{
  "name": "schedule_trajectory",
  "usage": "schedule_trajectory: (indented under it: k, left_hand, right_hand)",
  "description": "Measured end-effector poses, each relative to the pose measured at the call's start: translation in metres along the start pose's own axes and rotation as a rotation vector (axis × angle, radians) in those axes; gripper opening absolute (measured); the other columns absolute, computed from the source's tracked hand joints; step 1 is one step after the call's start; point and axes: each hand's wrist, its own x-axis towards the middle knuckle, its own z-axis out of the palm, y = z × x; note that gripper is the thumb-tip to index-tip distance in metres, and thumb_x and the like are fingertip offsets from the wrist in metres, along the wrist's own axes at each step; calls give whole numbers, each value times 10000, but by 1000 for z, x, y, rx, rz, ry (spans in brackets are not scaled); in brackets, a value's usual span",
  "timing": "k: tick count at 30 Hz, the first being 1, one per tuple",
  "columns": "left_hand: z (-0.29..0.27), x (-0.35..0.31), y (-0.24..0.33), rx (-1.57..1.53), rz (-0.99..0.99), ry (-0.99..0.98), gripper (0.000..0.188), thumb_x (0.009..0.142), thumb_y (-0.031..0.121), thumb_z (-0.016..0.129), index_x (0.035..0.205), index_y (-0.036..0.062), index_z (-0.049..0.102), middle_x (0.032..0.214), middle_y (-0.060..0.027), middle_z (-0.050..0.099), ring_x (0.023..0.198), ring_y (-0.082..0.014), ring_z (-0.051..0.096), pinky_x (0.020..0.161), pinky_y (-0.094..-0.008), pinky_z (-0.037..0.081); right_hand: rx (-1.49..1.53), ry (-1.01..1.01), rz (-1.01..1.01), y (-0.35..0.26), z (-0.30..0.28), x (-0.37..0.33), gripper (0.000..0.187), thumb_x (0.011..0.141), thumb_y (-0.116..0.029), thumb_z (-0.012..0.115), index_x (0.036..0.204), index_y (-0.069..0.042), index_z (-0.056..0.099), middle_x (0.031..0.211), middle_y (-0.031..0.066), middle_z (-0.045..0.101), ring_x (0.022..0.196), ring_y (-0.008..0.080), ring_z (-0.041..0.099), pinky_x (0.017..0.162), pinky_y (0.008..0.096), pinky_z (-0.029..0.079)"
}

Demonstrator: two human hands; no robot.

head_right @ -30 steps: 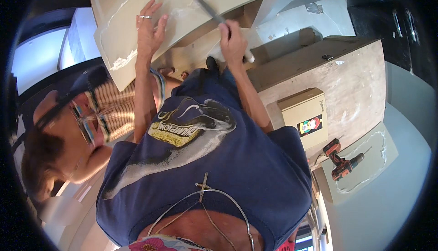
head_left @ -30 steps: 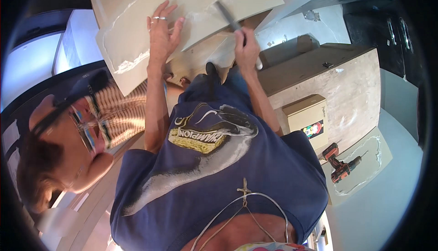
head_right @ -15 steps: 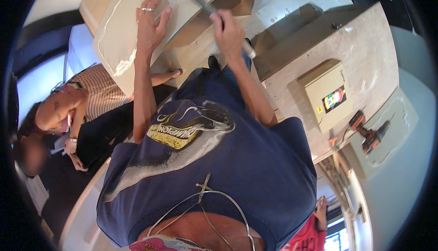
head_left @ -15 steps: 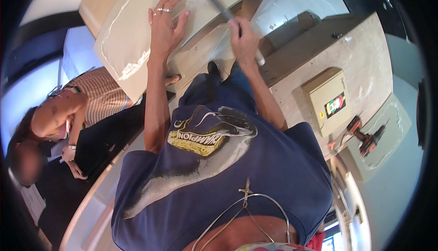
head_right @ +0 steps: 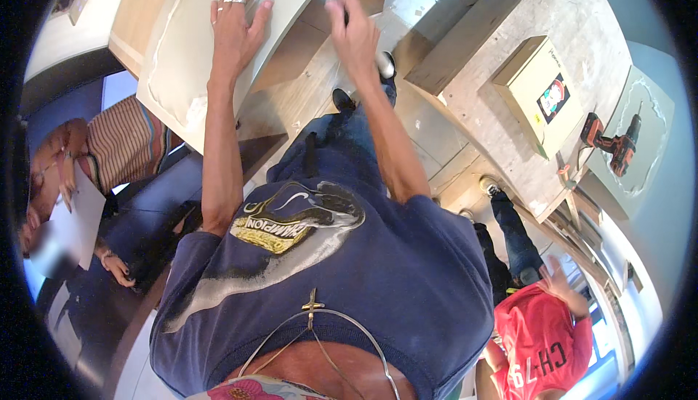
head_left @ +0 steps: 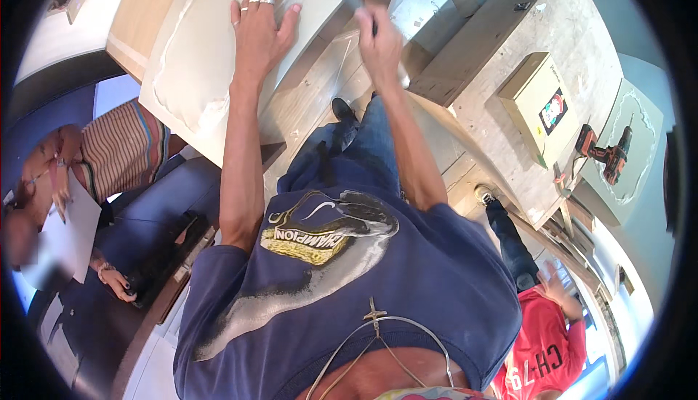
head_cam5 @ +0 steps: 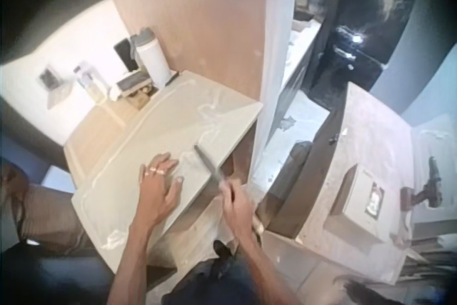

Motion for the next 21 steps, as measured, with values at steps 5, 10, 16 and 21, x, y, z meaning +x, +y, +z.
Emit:
schedule_trajectory:
  k: [5, 10, 16, 21]
  left_hand:
    - [6, -6, -4, -16, -5, 7, 395, 961, 295, 654, 1320, 130, 637, 1475, -106, 562, 1447, -319, 432, 1197, -634, 194]
    - [4, -7, -5, -13, 3, -9, 393, 968, 288, 648, 1327, 127, 633, 1482, -98, 556, 1450, -318, 428, 1208, -621, 186]
    - [-8, -9, -9, -8, -20, -18, 390, 977, 285, 643, 1334, 130, 630, 1483, -95, 551, 1455, -313, 424, 1214, -608, 188]
    - [-8, 1, -4, -25, -1, -61, 377, 982, 276, 641, 1332, 135, 630, 1476, -92, 556, 1456, -310, 424, 1220, -592, 193]
  right_hand:
    - [1, 23, 43, -2, -1, 8, 266, 992, -316, 650, 1057, -62, 694, 828, 186, 710, 769, 395, 700, 693, 445, 532]
    - [-30, 7, 9, 3, 10, -32, 253, 1012, -308, 642, 1049, -63, 693, 754, 135, 670, 663, 240, 651, 647, 367, 512]
    - [-1, -24, 43, -13, 3, -1, 223, 973, -286, 687, 1036, -72, 689, 778, 191, 701, 710, 377, 704, 649, 442, 528]
    - [57, -46, 34, -4, 7, -14, 278, 975, -325, 686, 1060, -61, 689, 789, 191, 706, 706, 391, 696, 634, 449, 522]
